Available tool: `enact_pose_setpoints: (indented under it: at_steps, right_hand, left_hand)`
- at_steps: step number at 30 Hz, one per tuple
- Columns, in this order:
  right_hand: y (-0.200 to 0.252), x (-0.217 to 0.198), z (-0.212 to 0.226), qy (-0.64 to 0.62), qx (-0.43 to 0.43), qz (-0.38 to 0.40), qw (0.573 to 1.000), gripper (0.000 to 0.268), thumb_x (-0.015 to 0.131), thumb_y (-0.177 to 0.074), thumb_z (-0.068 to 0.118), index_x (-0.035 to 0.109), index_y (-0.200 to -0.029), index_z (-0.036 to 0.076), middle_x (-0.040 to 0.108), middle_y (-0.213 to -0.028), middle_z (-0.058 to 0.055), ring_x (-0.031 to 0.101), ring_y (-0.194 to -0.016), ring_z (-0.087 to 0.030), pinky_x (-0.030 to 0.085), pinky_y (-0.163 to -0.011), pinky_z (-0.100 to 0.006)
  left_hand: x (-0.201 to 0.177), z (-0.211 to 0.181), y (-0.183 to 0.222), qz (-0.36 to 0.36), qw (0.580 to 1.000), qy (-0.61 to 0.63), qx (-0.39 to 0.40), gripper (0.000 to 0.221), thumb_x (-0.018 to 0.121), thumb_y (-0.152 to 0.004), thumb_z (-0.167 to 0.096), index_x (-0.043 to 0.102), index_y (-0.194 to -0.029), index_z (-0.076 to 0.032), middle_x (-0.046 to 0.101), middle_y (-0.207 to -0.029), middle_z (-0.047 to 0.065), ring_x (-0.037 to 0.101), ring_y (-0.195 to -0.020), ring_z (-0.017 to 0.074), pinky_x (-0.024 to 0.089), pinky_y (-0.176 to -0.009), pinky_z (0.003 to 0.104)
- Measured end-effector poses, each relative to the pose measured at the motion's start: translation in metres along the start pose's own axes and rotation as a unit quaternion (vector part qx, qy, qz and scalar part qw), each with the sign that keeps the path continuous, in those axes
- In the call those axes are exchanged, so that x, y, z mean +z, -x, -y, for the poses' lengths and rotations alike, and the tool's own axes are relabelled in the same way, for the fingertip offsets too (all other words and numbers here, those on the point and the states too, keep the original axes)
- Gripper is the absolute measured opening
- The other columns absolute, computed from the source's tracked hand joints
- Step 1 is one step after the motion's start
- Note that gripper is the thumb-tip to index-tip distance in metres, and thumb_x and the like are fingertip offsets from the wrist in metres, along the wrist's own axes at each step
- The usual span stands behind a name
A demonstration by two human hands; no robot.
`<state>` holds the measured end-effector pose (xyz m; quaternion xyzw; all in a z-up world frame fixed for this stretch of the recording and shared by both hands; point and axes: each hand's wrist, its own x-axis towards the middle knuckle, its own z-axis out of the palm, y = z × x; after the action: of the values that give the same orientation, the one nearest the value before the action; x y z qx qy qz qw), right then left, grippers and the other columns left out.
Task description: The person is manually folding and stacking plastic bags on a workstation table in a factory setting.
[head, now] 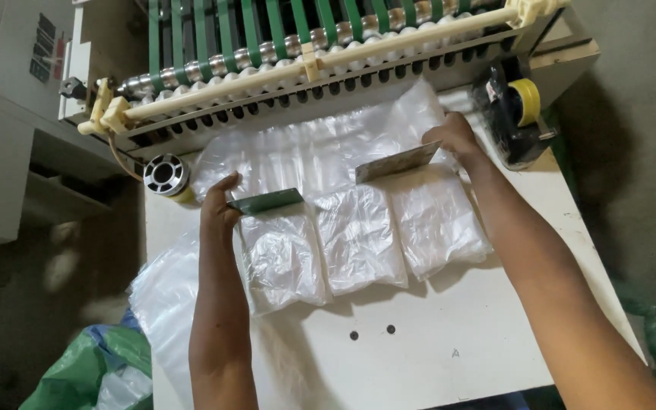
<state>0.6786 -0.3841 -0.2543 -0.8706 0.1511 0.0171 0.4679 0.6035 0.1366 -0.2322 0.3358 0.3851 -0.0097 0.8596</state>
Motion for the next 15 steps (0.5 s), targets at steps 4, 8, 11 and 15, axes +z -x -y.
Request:
enact_pose_setpoints:
  at_steps: [4, 8, 11, 15]
  right_hand:
    - [0.028, -0.015, 0.011, -0.211, 0.066, -0.069, 0.973, 0.071, 0.079, -0.068, 0.014, 0.059, -0.135, 0.0, 0.068, -0.115, -0.018, 0.069, -0.106, -0.037, 0.051, -0.089, -0.054]
    - [0.116, -0.059, -0.003, -0.192, -0.014, -0.202, 0.96, 0.066, 0.076, -0.077, 0.01, 0.055, -0.137, -0.005, 0.065, -0.122, -0.026, 0.062, -0.123, -0.041, 0.045, -0.101, -0.052]
    - [0.196, -0.103, -0.029, -0.009, -0.331, -0.245, 0.911, 0.01, 0.065, -0.088, -0.014, 0.065, -0.096, -0.009, 0.063, -0.08, -0.026, 0.065, -0.077, -0.047, 0.046, -0.075, -0.033]
    - [0.26, -0.134, -0.086, 0.287, -0.357, -0.083, 0.885, 0.051, 0.08, -0.079, 0.009, 0.072, -0.13, 0.009, 0.071, -0.133, -0.011, 0.06, -0.132, -0.034, 0.035, -0.115, -0.052]
  left_hand:
    - [-0.017, 0.001, 0.013, -0.062, 0.959, -0.152, 0.233, 0.086, 0.099, -0.072, -0.012, 0.039, -0.134, -0.008, 0.056, -0.129, 0.015, 0.058, -0.117, 0.0284, 0.034, -0.109, 0.054]
    - [-0.022, -0.006, 0.098, -0.14, 0.861, -0.17, 0.458, 0.069, 0.098, -0.075, -0.009, 0.048, -0.119, 0.009, 0.061, -0.107, 0.02, 0.06, -0.108, 0.0257, 0.041, -0.106, 0.043]
    - [-0.036, -0.015, 0.184, -0.19, 0.675, -0.349, 0.622, 0.057, 0.099, -0.079, -0.008, 0.067, -0.124, 0.008, 0.072, -0.114, 0.028, 0.07, -0.109, 0.0421, 0.052, -0.097, 0.043]
    - [-0.066, -0.002, 0.298, -0.099, 0.633, -0.411, 0.648, 0.054, 0.095, -0.086, -0.006, 0.062, -0.126, 0.012, 0.07, -0.124, 0.027, 0.071, -0.108, 0.0353, 0.064, -0.088, 0.049]
